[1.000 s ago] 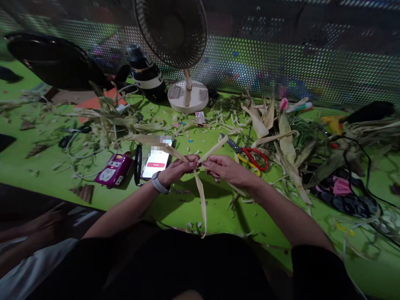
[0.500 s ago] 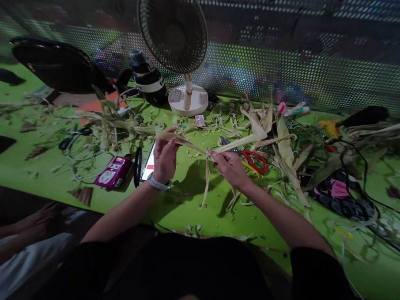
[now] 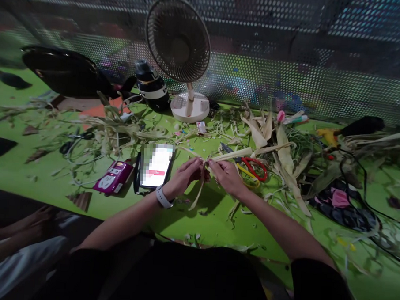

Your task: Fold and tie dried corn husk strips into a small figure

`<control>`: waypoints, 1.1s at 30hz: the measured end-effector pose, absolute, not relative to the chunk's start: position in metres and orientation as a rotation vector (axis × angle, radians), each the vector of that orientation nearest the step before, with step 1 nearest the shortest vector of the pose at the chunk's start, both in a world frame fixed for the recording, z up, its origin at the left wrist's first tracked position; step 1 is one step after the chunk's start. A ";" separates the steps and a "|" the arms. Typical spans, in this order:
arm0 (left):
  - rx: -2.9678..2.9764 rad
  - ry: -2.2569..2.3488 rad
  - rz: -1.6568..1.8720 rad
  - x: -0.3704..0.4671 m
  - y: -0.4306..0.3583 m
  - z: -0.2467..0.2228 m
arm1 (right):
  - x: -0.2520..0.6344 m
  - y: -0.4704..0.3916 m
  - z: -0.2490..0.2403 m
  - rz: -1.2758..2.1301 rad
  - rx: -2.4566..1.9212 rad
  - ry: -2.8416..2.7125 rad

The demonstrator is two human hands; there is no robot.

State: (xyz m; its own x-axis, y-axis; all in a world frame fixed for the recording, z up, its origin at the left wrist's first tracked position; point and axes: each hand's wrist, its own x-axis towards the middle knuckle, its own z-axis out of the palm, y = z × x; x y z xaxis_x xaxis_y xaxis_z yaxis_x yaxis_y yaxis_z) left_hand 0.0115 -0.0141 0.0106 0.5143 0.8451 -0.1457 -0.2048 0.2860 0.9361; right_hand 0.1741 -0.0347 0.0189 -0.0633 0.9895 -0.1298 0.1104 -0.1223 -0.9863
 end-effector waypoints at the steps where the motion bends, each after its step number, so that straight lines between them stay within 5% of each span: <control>1: 0.983 0.734 0.761 0.013 -0.015 0.011 | 0.172 -0.035 0.018 1.305 -1.349 -1.309; 26: 1.105 0.956 0.935 0.022 -0.012 0.002 | 0.165 -0.041 0.013 0.774 -1.344 -2.098; 33: 1.354 0.790 0.791 0.007 -0.006 0.010 | 0.179 -0.035 0.022 1.338 -1.363 -1.424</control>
